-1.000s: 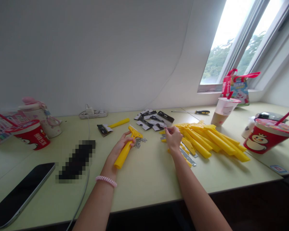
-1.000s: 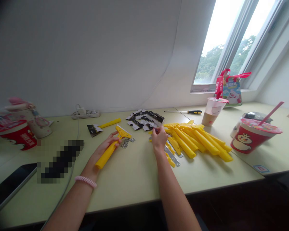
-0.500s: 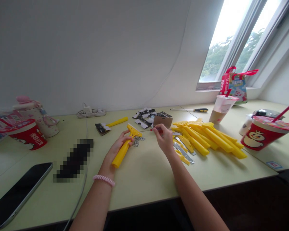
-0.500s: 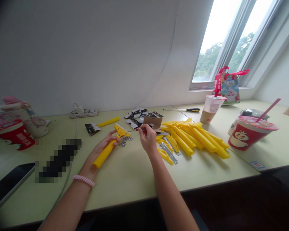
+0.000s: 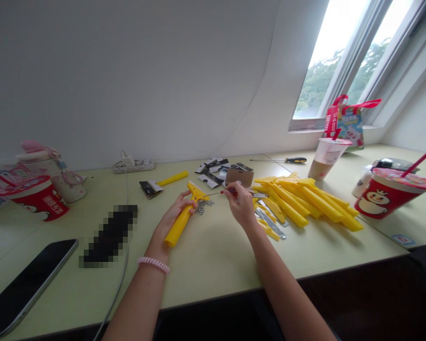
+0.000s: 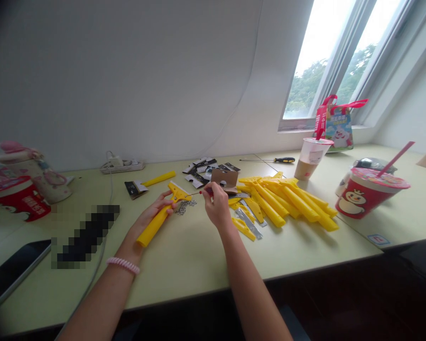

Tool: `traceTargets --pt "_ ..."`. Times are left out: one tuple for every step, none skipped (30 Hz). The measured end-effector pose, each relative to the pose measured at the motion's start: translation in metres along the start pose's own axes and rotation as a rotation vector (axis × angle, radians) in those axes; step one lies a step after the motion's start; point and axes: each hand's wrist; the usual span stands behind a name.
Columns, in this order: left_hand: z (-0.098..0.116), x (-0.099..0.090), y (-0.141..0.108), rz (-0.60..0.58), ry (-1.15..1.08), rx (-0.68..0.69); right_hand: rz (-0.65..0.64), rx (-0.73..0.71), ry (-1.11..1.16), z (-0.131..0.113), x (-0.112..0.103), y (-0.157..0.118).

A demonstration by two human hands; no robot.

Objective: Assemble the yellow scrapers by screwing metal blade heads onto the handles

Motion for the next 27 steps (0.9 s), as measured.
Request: traceTargets --pt "0.0004 0.0013 -0.0007 0.008 -0.002 -0.002 -0.002 0.003 0.003 0.0002 0.0003 -0.0001" --pt "0.0009 0.0026 -0.0014 0.014 -0.005 -0.005 -0.002 0.005 0.005 0.0005 0.0006 -0.0001" --pt "0.0014 0.0037 -0.0021 0.018 -0.010 -0.007 -0.003 0.007 0.006 0.0006 0.0008 0.0000" --pt "0.0018 0.0047 -0.0026 0.019 -0.012 -0.010 -0.004 0.008 0.006 0.0008 0.0010 0.0001" --pt "0.0021 0.0054 -0.0031 0.023 -0.013 -0.013 -0.005 0.008 0.006 0.0008 0.0011 0.0002" --pt "0.0023 0.0058 -0.0034 0.027 -0.011 -0.016 -0.007 0.008 0.005 0.0006 0.0011 0.0003" --pt "0.0023 0.0059 -0.0035 0.031 -0.008 -0.017 -0.009 0.006 0.005 0.0004 0.0012 0.0003" --pt "0.0021 0.0057 -0.0035 0.030 -0.006 -0.017 -0.010 0.003 0.005 0.0000 0.0011 0.0002" --pt "0.0019 0.0052 -0.0034 0.025 -0.006 -0.015 -0.008 0.000 0.005 -0.0003 0.0010 0.0001" --pt "0.0015 0.0044 -0.0032 0.016 -0.008 -0.010 -0.005 -0.002 0.002 -0.0006 0.0009 -0.0002" --pt "0.0012 0.0036 -0.0029 0.005 -0.011 -0.005 0.000 -0.003 -0.003 -0.0007 0.0007 -0.0005" --pt "0.0008 0.0027 -0.0027 -0.006 -0.011 -0.001 0.007 -0.003 -0.013 -0.0006 0.0006 -0.0010" --pt "0.0005 0.0019 -0.0025 -0.018 -0.009 0.000 0.014 0.000 -0.028 -0.0002 0.0005 -0.0015" --pt "0.0003 0.0012 -0.0024 -0.029 -0.007 0.002 0.021 0.006 -0.049 0.0004 0.0004 -0.0020" --pt "0.0002 0.0009 -0.0025 -0.038 -0.005 0.003 0.027 0.014 -0.073 0.0011 0.0004 -0.0026" --pt "0.0002 0.0008 -0.0027 -0.048 -0.006 0.005 0.032 0.027 -0.100 0.0018 0.0004 -0.0030" --pt "0.0004 0.0010 -0.0030 -0.054 -0.008 0.008 0.039 0.042 -0.127 0.0024 0.0004 -0.0033" --pt "0.0006 0.0013 -0.0033 -0.056 -0.008 0.012 0.044 0.056 -0.152 0.0026 0.0004 -0.0035" --pt "0.0009 0.0018 -0.0036 -0.052 -0.006 0.015 0.047 0.067 -0.169 0.0025 0.0004 -0.0034" --pt "0.0011 0.0022 -0.0038 -0.047 0.001 0.016 0.048 0.069 -0.174 0.0020 0.0003 -0.0032" --pt "0.0012 0.0024 -0.0038 -0.042 0.010 0.016 0.047 0.059 -0.166 0.0011 0.0002 -0.0028" --pt "0.0012 0.0024 -0.0036 -0.038 0.021 0.015 0.041 0.037 -0.148 -0.0001 0.0002 -0.0024" --pt "0.0010 0.0020 -0.0033 -0.036 0.032 0.015 0.034 0.007 -0.121 -0.0015 0.0002 -0.0021" --pt "0.0007 0.0014 -0.0029 -0.036 0.041 0.014 0.026 -0.026 -0.091 -0.0030 0.0003 -0.0019" --pt "0.0002 0.0006 -0.0024 -0.038 0.050 0.014 0.021 -0.056 -0.065 -0.0043 0.0005 -0.0018" --pt "-0.0003 -0.0003 -0.0018 -0.040 0.060 0.015 0.021 -0.078 -0.043 -0.0055 0.0007 -0.0019" --pt "-0.0007 -0.0011 -0.0014 -0.041 0.070 0.016 0.025 -0.092 -0.027 -0.0065 0.0010 -0.0022"
Point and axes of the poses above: each hand's wrist, its own y-axis towards the middle knuckle, its own x-axis out of the palm, z = x × y, and after that the axes turned 4 degrees about x, right-handed
